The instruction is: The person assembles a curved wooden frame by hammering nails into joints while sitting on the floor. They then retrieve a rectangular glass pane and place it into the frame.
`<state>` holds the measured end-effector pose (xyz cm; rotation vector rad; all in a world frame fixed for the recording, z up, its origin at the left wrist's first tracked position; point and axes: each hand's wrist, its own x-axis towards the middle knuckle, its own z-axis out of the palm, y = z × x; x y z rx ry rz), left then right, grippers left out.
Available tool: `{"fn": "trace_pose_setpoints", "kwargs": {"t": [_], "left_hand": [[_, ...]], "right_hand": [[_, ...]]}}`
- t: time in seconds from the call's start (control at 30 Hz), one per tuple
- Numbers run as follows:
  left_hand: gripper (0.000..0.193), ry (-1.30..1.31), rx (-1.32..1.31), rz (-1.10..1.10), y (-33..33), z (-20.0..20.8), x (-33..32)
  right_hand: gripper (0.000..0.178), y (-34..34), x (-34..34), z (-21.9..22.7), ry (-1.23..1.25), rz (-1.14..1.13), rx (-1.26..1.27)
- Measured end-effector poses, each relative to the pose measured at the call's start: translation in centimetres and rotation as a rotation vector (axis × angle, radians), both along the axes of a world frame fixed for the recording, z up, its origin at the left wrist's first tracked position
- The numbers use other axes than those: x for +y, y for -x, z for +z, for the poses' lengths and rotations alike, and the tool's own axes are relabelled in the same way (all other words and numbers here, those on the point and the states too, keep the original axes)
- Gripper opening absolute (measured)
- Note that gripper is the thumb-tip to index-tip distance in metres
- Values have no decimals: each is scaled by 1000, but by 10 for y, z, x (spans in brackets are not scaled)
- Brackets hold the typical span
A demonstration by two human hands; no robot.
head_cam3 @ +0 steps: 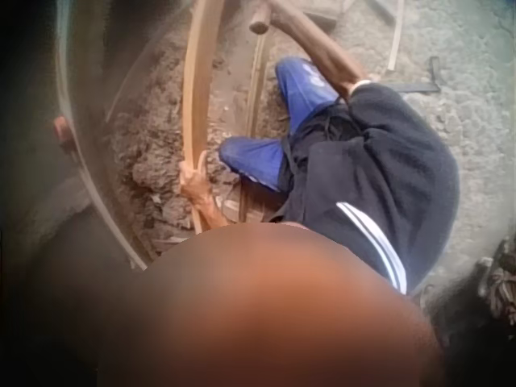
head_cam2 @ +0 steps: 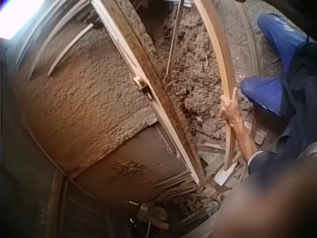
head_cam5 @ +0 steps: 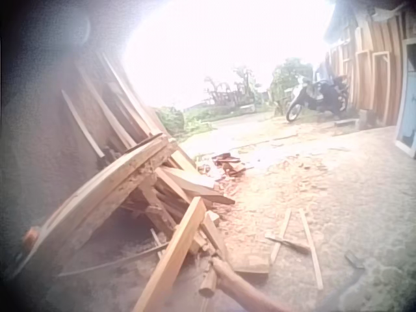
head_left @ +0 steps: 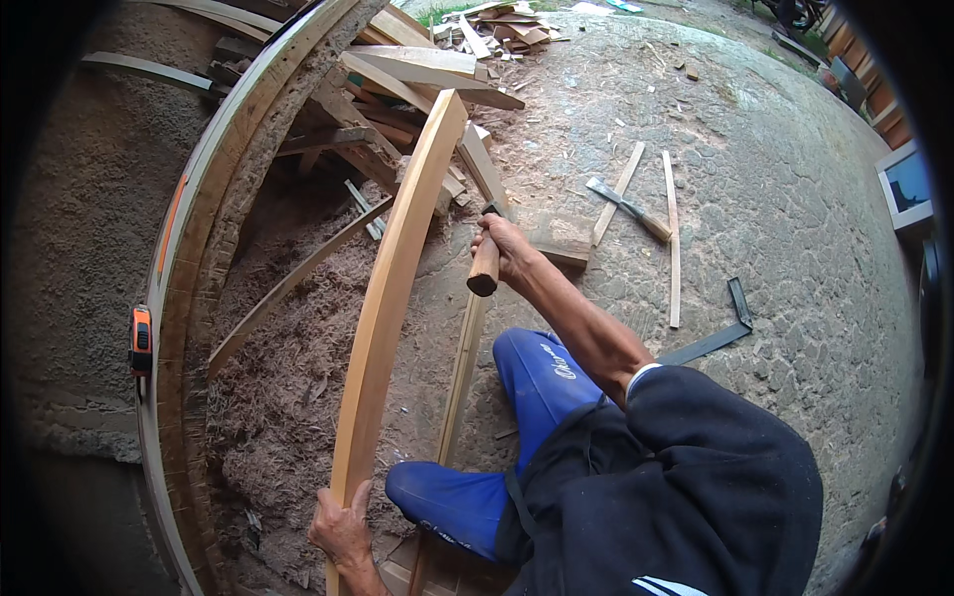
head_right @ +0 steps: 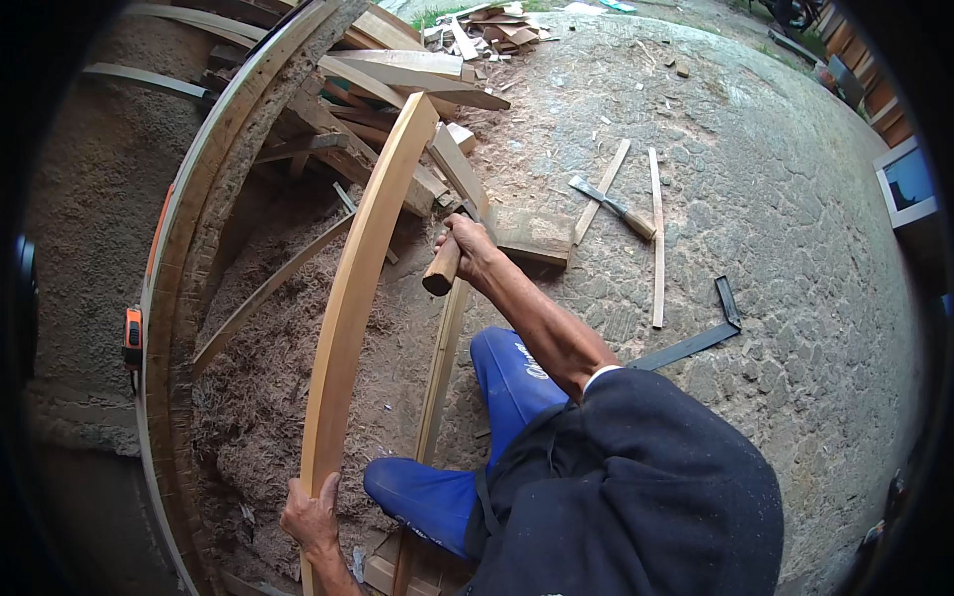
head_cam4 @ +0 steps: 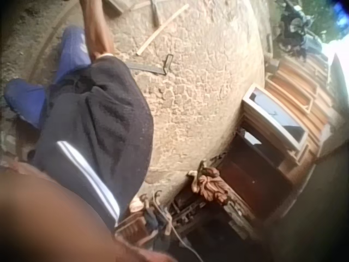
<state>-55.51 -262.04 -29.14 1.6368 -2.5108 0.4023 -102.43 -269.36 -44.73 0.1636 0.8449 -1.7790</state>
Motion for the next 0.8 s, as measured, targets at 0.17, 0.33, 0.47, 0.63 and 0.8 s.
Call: {"fn": "trace_pose_setpoints", "kwargs": {"t": [0.17,0.33,0.47,0.63,0.8], "left_hand": [[58,11,-50,42,-2,1,-2],[58,22,-24,32,1,-1,-4],[58,40,-40,32,-1,1,-4],[59,58,-39,3,-3,1,-2],[60,46,-16,27,-1,-1,-2]], "right_hand": [[20,19,5,9,202,235,448],[16,-2,7,0,-5,17,76],[19,5,-4,10,149,119,107],[17,10,-2,11,157,177,285],[17,-9,-5,0,-15,-80,-145]]}}
